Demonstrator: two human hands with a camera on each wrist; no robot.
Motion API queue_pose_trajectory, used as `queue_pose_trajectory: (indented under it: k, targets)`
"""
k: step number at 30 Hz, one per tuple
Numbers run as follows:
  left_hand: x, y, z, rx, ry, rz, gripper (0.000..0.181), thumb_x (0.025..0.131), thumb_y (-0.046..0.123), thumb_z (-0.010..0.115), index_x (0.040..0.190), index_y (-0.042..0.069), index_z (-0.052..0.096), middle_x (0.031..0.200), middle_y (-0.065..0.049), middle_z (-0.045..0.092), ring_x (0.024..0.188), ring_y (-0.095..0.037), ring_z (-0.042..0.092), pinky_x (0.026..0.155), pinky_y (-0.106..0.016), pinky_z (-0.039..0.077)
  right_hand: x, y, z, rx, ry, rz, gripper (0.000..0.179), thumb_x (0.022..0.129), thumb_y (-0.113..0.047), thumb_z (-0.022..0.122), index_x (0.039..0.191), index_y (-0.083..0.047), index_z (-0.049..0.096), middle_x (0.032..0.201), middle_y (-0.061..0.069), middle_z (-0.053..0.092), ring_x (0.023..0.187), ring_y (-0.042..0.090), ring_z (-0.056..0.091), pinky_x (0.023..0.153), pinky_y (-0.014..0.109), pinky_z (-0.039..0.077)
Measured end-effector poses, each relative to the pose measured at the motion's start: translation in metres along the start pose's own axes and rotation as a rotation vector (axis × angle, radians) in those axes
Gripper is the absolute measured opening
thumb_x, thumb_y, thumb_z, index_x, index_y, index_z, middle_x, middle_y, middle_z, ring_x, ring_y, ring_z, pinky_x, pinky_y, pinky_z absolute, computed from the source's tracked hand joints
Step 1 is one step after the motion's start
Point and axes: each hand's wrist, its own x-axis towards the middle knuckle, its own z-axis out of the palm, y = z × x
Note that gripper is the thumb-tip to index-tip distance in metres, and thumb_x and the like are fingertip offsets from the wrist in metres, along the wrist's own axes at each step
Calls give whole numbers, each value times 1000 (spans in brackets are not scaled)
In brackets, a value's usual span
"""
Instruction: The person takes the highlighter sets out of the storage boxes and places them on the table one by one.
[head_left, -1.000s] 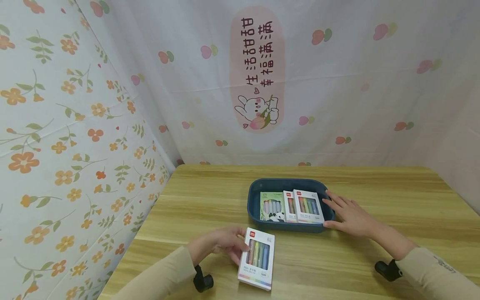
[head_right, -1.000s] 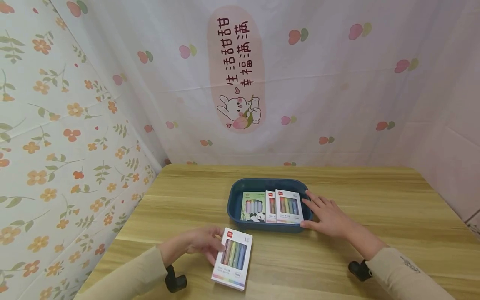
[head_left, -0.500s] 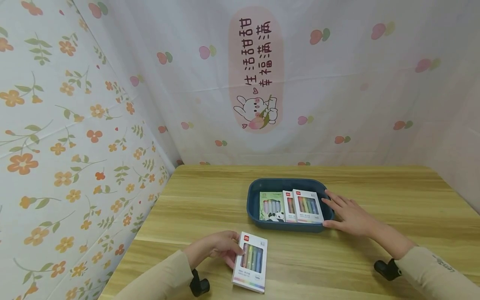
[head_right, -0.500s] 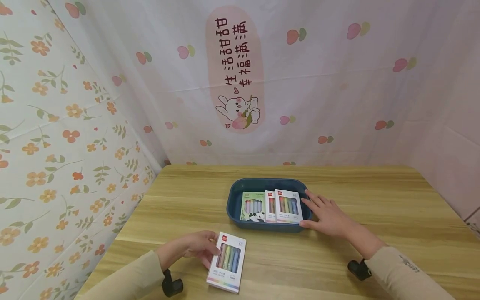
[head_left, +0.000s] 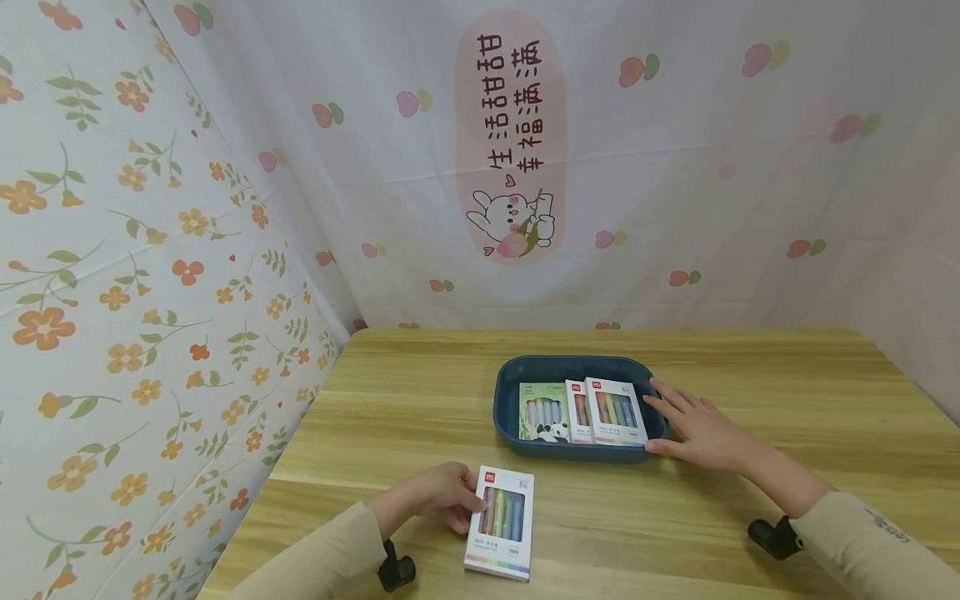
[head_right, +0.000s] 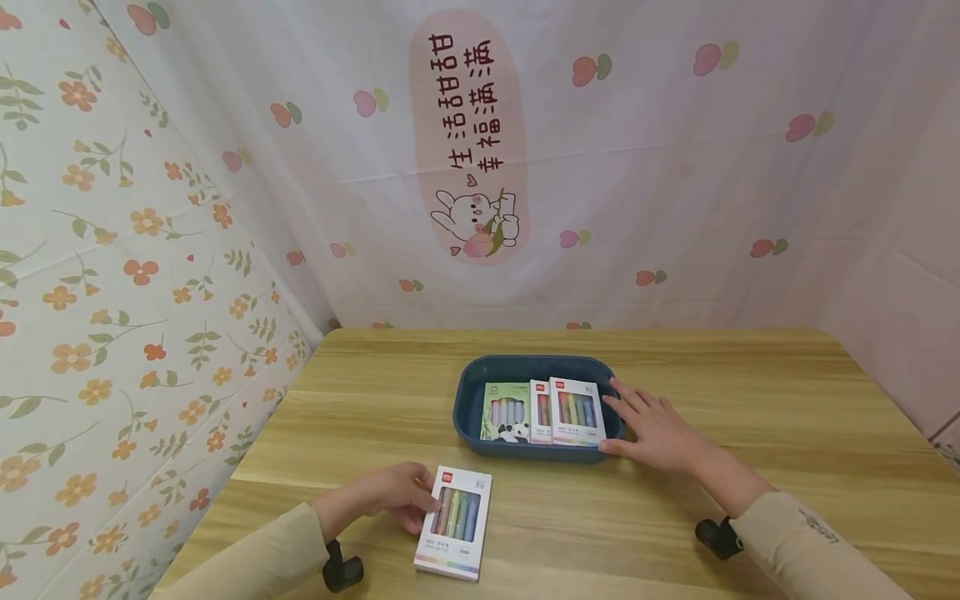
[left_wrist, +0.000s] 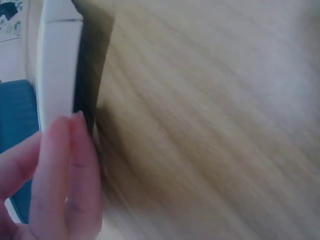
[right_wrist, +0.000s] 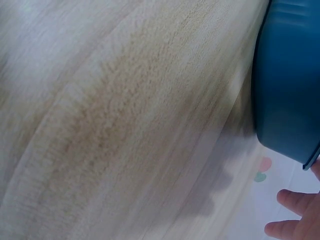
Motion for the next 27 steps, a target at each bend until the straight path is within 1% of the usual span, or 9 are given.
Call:
queue_pose_trajectory:
  k: [6,10,16,22,25,27]
  targets:
    - [2,-3,2,81,43,17,18,73,3,60,83,1,45,63,-11,54,43,-11,51,41,-22,47,-1,0,-1,14,-20,12,77,72,-56,48,129,-8,30,137,12,15,117,41,21,89,60,15]
    - [3,-3,2,83,46,16,19,72,2,60,84,1,46,64,-12,54,43,-12,51,41,-23,47,-1,0,0,15,-19,14,77,72,-57,48,129,-8,30,137,11,15,117,41,21,89,60,16]
    - [3,0,-2,94,39,21,21,72,6,61,85,3,46,63,-12,55,43,-14,50,41,-28,48,-1,0,0,6,-7,7,77,72,-57,48,129,-7,30,136,12,16,116,40,21,89,59,16]
    - [4,6,-5,118,30,11,19,74,8,60,88,5,47,65,-10,54,45,-15,50,42,-30,48,-1,-1,-1,8,-20,14,77,72,-56,48,129,-8,30,136,12,15,117,40,20,89,59,15]
    - [3,13,-5,135,34,10,18,74,7,59,88,6,49,64,-10,54,46,-16,51,44,-31,48,-1,-2,-1,5,-14,15,77,72,-57,48,129,-7,30,136,12,15,117,40,21,90,59,16]
    - [2,18,-6,142,38,24,19,73,6,58,90,5,49,64,-11,55,47,-17,51,44,-31,48,-1,-3,-1,10,-6,9,77,72,-56,48,128,-6,31,136,13,16,116,40,22,89,58,16]
